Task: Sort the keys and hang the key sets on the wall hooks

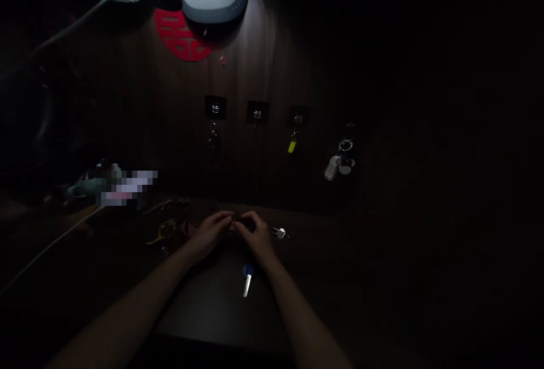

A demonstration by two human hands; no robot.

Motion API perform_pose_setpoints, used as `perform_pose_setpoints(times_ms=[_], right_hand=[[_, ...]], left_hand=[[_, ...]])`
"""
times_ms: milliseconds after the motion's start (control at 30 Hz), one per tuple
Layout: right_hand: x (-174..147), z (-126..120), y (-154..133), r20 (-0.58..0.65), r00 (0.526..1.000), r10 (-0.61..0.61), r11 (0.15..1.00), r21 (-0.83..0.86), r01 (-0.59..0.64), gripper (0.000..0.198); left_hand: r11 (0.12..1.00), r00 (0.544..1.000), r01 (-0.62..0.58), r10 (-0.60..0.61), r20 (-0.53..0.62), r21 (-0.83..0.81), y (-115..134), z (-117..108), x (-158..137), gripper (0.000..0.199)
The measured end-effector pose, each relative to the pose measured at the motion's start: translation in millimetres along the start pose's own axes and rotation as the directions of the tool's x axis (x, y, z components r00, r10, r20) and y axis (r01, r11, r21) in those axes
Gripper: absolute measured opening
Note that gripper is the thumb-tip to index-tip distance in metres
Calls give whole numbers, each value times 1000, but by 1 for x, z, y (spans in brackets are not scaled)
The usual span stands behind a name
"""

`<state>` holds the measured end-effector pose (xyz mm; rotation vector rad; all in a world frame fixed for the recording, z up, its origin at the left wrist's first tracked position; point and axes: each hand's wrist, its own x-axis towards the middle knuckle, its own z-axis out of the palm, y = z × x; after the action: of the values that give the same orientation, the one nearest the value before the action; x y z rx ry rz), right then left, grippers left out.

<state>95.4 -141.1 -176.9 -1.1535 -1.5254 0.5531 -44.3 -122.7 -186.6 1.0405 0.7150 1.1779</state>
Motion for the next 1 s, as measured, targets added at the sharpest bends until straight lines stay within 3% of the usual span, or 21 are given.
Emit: perform_pose_setpoints(times_ms=[200, 333, 500, 667, 867, 1000], right_hand=[[3, -3, 5, -102, 988, -120, 992, -59, 115, 13], [4, -7, 6, -147, 973, -179, 983, -79, 169, 12], [3, -8, 4, -138, 977, -162, 987, -47, 157, 12], [3, -8, 6, -87, 986, -142, 990, -30, 140, 13], [2, -6, 7, -20, 978, -206, 977, -52, 205, 12], [1, -7, 7, 2, 967, -256, 960, -115, 254, 12]], left_hand=[[996, 1000, -29, 29, 0, 84, 2, 0, -1, 29], [972, 997, -49, 61, -46, 230, 5, 1, -2, 27], [876, 984, -162, 180, 3, 455, 6, -1, -2, 22], [763, 937, -322, 342, 73, 560, 10, 0, -3, 22], [694, 917, -375, 375, 136, 614, 8, 0, -6, 26], [591, 893, -408, 418, 169, 696, 7, -5, -5, 24]])
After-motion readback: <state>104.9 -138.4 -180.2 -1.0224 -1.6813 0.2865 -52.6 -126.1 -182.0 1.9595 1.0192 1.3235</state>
